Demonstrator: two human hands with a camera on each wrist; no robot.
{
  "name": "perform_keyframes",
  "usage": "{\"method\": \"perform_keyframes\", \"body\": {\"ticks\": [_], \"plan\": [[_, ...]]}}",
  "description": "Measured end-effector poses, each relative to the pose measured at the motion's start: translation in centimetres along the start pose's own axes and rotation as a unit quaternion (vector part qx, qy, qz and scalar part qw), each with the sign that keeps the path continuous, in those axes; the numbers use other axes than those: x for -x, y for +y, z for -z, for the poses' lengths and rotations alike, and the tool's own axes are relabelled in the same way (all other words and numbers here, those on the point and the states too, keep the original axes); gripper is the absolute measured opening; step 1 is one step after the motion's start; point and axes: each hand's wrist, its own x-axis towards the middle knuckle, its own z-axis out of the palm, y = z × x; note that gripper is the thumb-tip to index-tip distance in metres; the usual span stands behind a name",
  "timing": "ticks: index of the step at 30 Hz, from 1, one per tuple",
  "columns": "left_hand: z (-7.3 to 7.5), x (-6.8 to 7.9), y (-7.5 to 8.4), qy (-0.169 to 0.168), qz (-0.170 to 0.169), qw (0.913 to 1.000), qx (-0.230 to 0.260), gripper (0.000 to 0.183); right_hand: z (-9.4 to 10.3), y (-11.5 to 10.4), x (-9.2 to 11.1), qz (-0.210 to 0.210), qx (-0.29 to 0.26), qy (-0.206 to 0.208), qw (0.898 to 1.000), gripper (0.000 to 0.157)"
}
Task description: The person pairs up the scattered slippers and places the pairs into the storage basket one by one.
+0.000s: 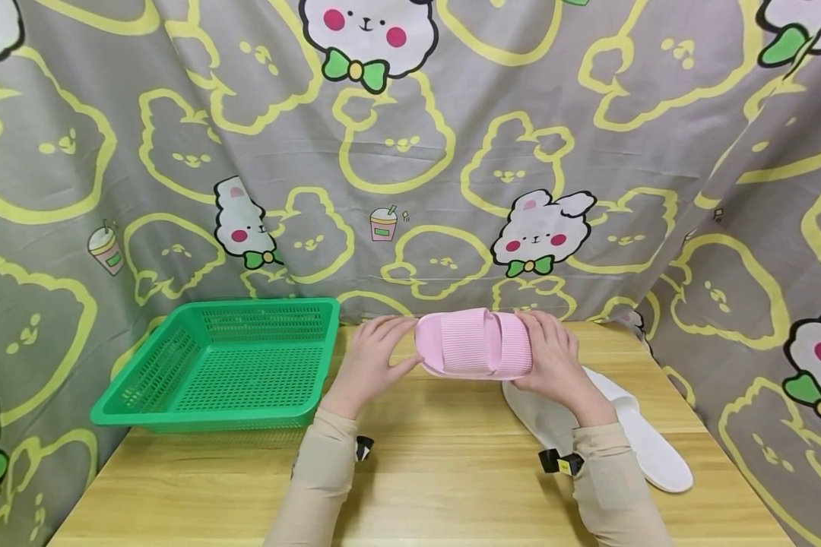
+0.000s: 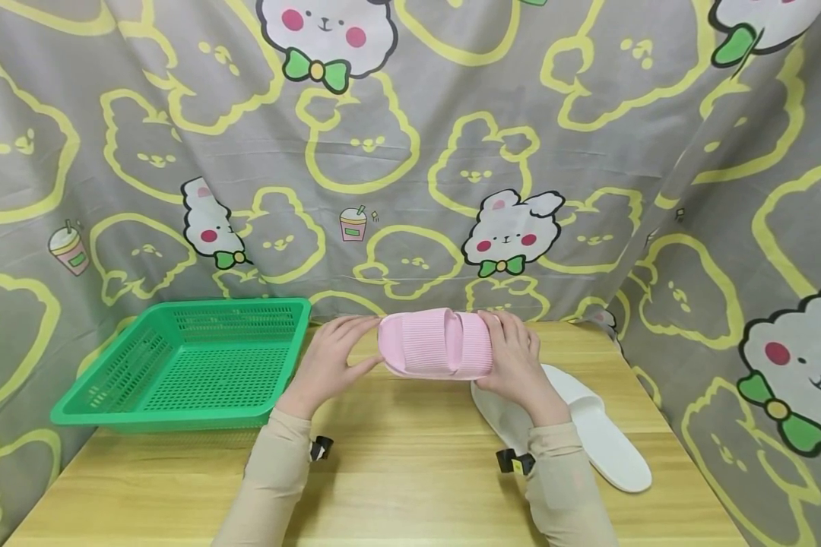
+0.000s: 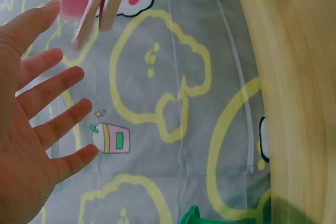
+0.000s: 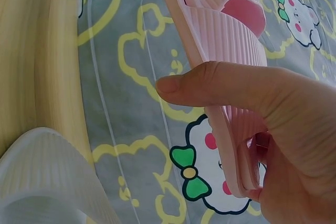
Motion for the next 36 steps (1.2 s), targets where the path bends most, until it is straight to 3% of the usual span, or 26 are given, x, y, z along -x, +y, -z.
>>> {"method": "perform_keyframes", "body": {"ticks": [16, 36], "plan": [[2.3, 0.4, -1.3, 0.042, 0.021, 0.9988, -0.015, 0.044, -0.2, -0.4, -0.1, -0.005, 0.002, -0.008, 1.000, 0.110], [3.6, 2.7, -2.4, 0.015, 0.016, 0.9984, -0.052, 0.046, -0.5, -0.5, 0.1, 0.015, 0.013, 0.001, 1.000, 0.109]]}}
